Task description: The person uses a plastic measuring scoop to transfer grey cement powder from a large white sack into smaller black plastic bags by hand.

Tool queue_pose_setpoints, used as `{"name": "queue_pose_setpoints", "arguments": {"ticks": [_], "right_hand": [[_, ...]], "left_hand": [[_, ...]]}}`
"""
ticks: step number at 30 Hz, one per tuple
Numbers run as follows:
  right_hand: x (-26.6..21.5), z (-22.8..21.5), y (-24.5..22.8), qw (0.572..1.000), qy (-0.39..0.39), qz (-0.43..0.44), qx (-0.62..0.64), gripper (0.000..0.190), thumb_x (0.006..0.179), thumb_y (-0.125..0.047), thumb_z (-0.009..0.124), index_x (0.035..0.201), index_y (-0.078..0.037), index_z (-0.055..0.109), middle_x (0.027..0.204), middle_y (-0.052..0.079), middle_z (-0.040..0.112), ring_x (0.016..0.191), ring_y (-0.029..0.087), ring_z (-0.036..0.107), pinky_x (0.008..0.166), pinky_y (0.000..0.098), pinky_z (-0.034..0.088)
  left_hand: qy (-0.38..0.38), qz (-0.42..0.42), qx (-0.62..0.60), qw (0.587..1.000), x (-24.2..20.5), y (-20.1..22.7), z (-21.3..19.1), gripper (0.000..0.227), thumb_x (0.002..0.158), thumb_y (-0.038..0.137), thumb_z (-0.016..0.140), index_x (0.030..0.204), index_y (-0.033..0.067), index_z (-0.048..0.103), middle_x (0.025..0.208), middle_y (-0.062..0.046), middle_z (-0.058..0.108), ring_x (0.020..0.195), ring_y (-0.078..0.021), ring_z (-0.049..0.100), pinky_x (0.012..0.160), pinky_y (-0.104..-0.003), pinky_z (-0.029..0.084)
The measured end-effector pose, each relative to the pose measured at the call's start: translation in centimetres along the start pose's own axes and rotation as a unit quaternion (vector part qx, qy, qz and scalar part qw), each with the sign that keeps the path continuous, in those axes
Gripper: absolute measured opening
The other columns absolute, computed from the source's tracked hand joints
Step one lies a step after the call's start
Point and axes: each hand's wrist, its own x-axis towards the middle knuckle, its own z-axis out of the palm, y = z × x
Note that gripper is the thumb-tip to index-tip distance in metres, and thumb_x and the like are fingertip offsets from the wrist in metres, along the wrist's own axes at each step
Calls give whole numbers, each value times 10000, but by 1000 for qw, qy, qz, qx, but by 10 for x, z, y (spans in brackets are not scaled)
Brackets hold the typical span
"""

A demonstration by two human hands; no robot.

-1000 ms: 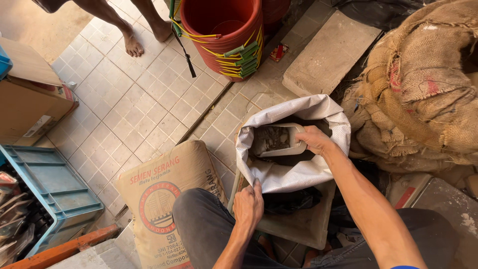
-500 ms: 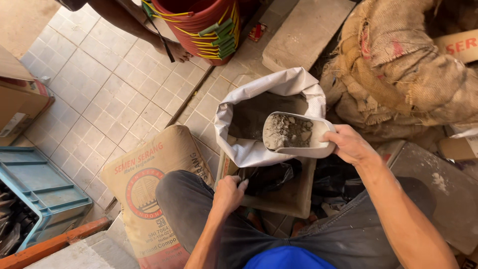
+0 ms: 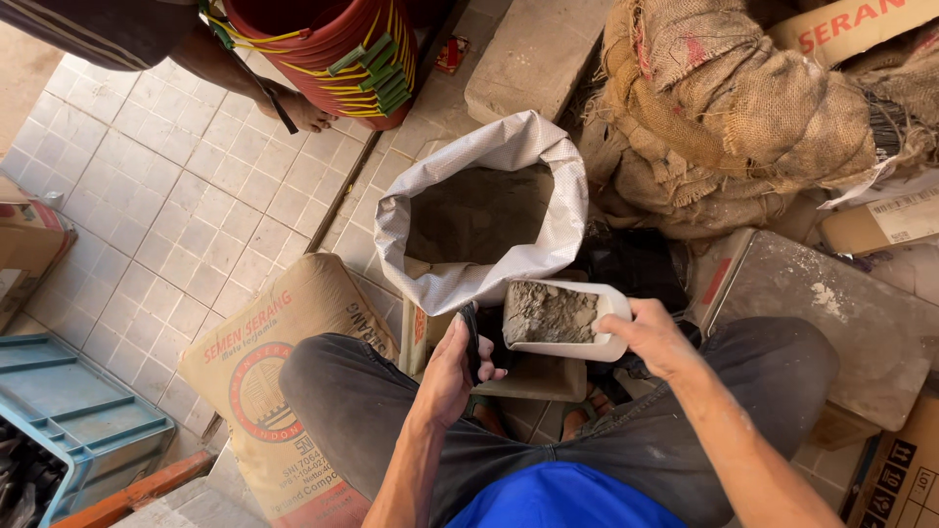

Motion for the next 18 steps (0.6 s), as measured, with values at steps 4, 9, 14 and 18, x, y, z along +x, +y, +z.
{"name": "queue_pose_setpoints", "arguments": {"ticks": [4,9,14,18], "right_hand": [[-27,37,-14,986,15,3,-166,502,729,-201,920,1152,49,820,1040,197,803,1034,311,758,825,497,619],[-20,93,10,957,-24,-50,-283,681,782,-425,933,1276,8,755,1110,242,803,1091,416,771,845,542,641],[-8,141,49,768,27,-287,-571,764,716,-407,935,1258,-11,568,1035,162,523,983,439,694,653,540,672],[-5,123,37,709,42,-302,-636,804,686,-335,959,1294,13,564,1107,192,511,1069,428,635,659,526,690]], "left_hand": [[-24,6,16,1000,11,-23,-7,601,1134,446,428,1661,167,357,892,-110,549,603,-170,590,813,-474,717],[-27,5,37,999,17,-34,-3,628,1137,478,411,1676,163,350,901,-108,546,588,-179,597,791,-487,719],[11,6,26,1000,1,-11,9,579,1120,468,474,1587,125,491,885,-121,569,540,-191,581,725,-472,720],[37,-3,7,999,0,4,-8,592,1111,484,485,1604,156,492,842,-110,545,512,-154,514,660,-471,709]]}}
